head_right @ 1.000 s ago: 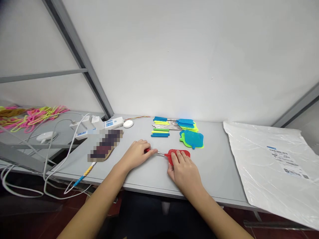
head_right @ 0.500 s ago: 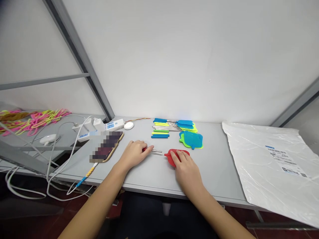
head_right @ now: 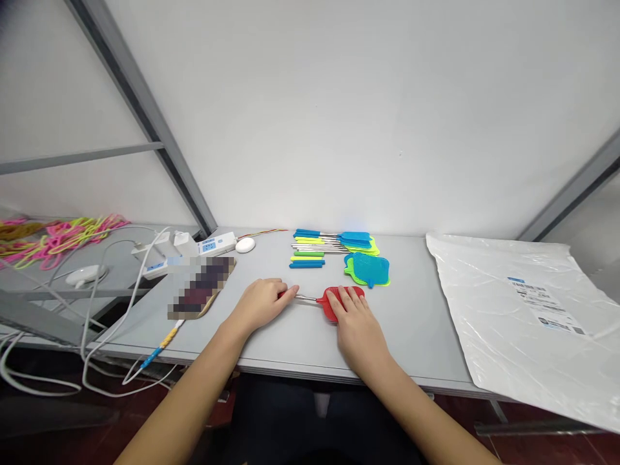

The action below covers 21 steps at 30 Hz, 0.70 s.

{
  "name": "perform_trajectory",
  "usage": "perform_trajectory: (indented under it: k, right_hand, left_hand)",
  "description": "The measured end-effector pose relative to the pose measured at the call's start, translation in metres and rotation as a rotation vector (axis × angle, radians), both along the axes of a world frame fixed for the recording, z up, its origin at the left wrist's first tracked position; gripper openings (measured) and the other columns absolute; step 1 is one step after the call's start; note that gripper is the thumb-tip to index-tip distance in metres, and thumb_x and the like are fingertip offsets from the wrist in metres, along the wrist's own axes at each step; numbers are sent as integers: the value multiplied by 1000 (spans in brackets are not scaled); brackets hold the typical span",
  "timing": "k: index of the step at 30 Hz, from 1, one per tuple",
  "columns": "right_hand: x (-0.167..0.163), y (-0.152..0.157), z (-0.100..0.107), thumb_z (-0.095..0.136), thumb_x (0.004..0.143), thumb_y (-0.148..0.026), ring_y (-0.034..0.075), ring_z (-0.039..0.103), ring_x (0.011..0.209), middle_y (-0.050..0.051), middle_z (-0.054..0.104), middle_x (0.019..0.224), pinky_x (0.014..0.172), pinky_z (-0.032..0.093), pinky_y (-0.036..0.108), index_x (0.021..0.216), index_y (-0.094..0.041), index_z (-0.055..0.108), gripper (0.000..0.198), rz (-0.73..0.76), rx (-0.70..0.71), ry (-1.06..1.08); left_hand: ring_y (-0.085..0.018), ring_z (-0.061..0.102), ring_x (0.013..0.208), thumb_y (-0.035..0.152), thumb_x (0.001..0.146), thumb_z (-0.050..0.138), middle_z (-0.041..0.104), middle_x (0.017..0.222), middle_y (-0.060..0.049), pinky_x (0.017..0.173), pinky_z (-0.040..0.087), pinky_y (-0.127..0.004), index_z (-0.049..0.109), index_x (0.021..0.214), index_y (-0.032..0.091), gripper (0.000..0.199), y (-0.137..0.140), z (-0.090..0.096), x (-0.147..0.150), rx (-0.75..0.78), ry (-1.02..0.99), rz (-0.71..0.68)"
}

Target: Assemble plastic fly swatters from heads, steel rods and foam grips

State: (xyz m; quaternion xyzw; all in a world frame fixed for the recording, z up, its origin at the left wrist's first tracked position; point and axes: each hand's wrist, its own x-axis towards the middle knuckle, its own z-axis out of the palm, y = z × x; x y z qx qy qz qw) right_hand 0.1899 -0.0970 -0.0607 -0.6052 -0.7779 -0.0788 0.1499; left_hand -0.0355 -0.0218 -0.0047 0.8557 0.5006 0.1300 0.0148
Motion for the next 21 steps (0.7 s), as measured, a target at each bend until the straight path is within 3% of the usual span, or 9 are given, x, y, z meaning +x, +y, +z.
perform_trajectory:
  k: [12,21]
  right_hand:
    - [-2,1,4,32,84,-2,25,31,136,9,41,145,110,31,46,144,-19,36,62,4,-4,56]
    - [-2,1,4,33,84,-1,27,33,135,11,41,145,105,37,49,142,-18,38,61,-13,0,46]
  left_hand:
    - [-19,56,64,56,93,20,65,72,-6,59,31,-31,64,64,20,64,0,0,3,-10,23,44]
    - [-20,59,65,55,93,21,67,71,-7,60,33,-31,65,63,19,64,-3,0,9,0,40,73]
